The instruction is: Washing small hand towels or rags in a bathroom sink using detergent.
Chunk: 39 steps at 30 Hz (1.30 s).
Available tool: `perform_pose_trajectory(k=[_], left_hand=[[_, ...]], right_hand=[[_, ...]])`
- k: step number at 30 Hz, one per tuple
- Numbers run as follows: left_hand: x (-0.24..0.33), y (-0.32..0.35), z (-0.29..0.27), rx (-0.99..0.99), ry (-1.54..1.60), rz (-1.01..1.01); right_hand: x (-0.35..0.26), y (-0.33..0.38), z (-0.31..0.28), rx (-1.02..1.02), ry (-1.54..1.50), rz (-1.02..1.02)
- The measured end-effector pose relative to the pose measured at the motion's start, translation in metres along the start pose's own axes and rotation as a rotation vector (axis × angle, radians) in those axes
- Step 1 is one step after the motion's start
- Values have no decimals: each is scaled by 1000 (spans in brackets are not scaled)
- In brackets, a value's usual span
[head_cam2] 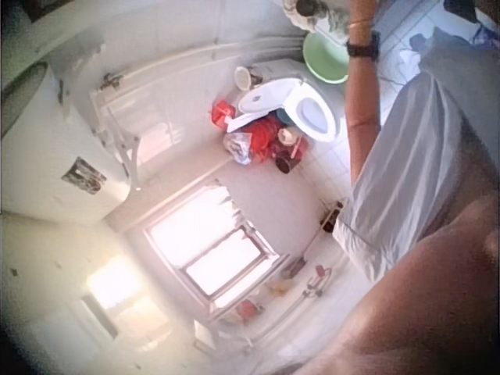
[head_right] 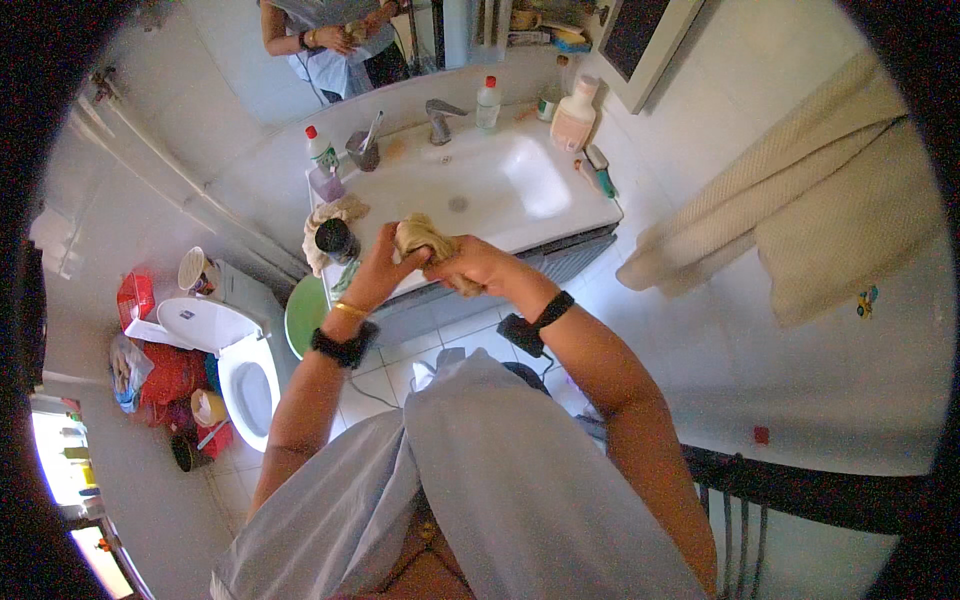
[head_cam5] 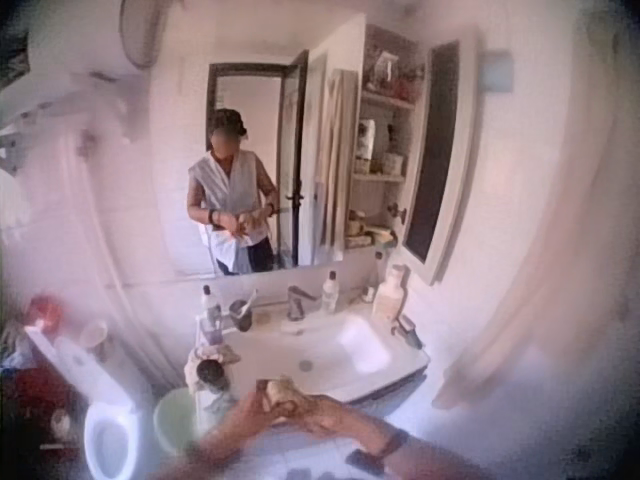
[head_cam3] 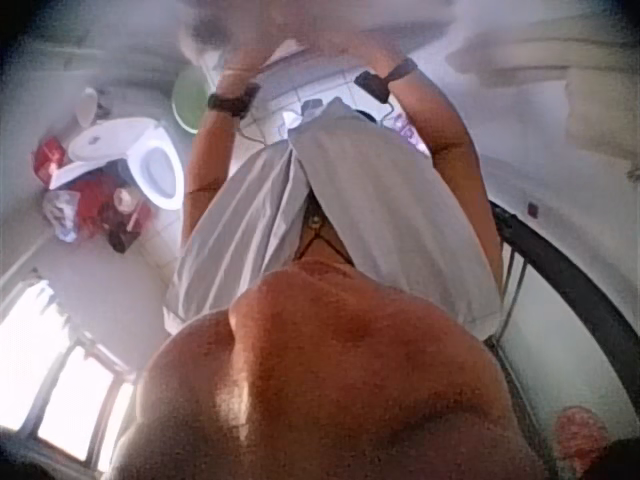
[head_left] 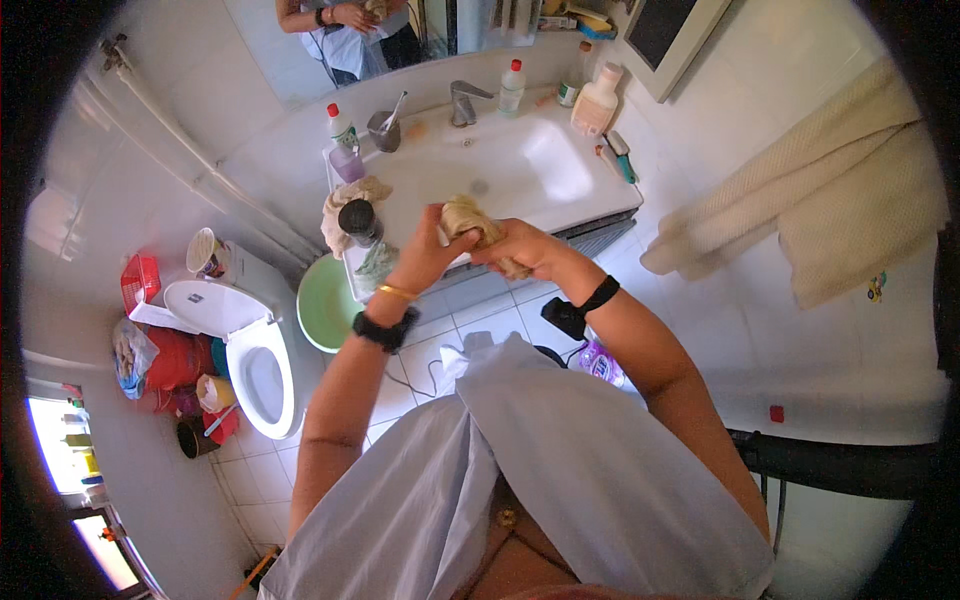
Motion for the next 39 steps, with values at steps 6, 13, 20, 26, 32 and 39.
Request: perform_pose_trajectory(k=[6, 13, 20, 26, 32, 39], left_hand=[[76, 8, -10, -77, -1147, 509], [29, -57, 2, -275, -973, 266], [2, -110, 7, -112, -698, -151], [15, -127, 32, -46, -1213, 206], [9, -146, 41, 47, -1139, 482], [27, -160, 23, 19, -1116, 549]], right_hand=[[-27, 2, -15, -296, -357, 21], [-50, -38, -50, -114, 814, 175], [-51, -62, -112, 200, 999, -446], [-28, -84, -169, -308, -447, 135], [-31, -85, -153, -939, -625, 326], [-48, -82, -129, -1215, -603, 348]])
Point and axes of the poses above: each hand's wrist, its own y-axis away from the middle knuckle, its own z-axis out of the palm, x = y × z, the point moved 4 cm from there along -y, towards the middle knuckle, and after that the axes turned 6 degrees about -x, right-handed, at the moved point
